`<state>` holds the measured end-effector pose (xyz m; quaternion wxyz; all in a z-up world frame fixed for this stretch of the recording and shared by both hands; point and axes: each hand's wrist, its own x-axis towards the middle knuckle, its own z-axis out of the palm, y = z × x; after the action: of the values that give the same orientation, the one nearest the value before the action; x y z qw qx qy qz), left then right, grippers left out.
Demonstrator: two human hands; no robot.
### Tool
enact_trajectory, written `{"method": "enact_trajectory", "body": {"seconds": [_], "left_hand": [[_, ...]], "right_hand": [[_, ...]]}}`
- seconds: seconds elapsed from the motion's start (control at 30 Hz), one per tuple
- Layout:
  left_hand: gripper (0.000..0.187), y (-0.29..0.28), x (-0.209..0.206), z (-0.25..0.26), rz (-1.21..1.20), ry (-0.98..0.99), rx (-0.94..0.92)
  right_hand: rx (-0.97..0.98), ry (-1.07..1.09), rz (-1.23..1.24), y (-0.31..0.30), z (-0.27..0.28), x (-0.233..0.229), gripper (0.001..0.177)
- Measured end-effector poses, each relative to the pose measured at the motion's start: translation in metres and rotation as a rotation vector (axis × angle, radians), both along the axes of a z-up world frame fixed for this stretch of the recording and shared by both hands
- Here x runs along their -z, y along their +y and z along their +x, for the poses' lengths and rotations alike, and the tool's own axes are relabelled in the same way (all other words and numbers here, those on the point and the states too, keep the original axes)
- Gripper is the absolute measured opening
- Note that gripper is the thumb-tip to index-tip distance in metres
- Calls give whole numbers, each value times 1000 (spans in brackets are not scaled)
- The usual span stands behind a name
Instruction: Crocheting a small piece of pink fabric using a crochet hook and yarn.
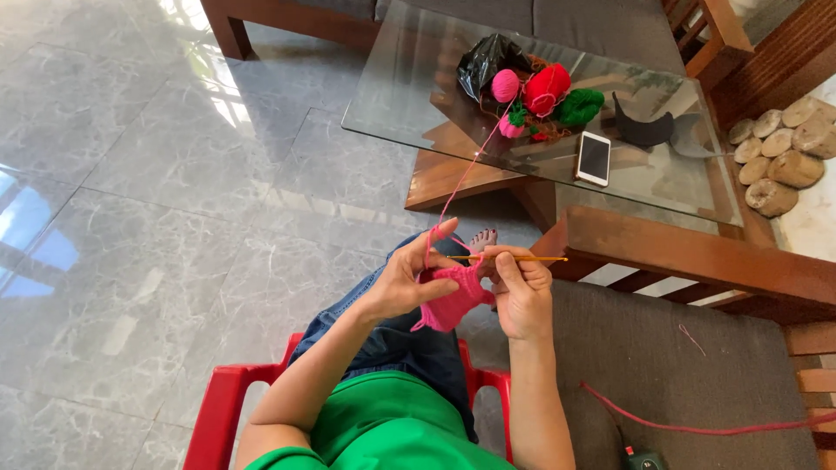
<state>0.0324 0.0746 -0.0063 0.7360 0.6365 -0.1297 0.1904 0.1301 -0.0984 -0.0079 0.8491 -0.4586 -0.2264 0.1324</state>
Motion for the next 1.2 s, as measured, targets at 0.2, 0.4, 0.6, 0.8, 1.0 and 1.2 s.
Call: {"method": "enact_trajectory", "body": {"seconds": [0.2,0.4,0.6,0.8,1.0,1.2], "left_hand": [[70,-15,-3,4,560,-148,-764],[95,-36,-7,4,139,-248,-434],[94,-29,19,5,67,-5,-191],[88,-20,-25,-11,-69,82,-54],[84,-23,-8,-9,-21,14,-222],[90,-26,1,-1,-138,-16,-339]], "right_hand": [[75,-114,-36,1,1,5,17],[214,-183,-46,9,-13,0,16],[244,-342,-161,8,-25,-33,17],[171,-381,-79,10,-12,-12,20],[248,-405,-60,20,-19,-12,21],[437,-682,-162,25,-32,-23,20]]}}
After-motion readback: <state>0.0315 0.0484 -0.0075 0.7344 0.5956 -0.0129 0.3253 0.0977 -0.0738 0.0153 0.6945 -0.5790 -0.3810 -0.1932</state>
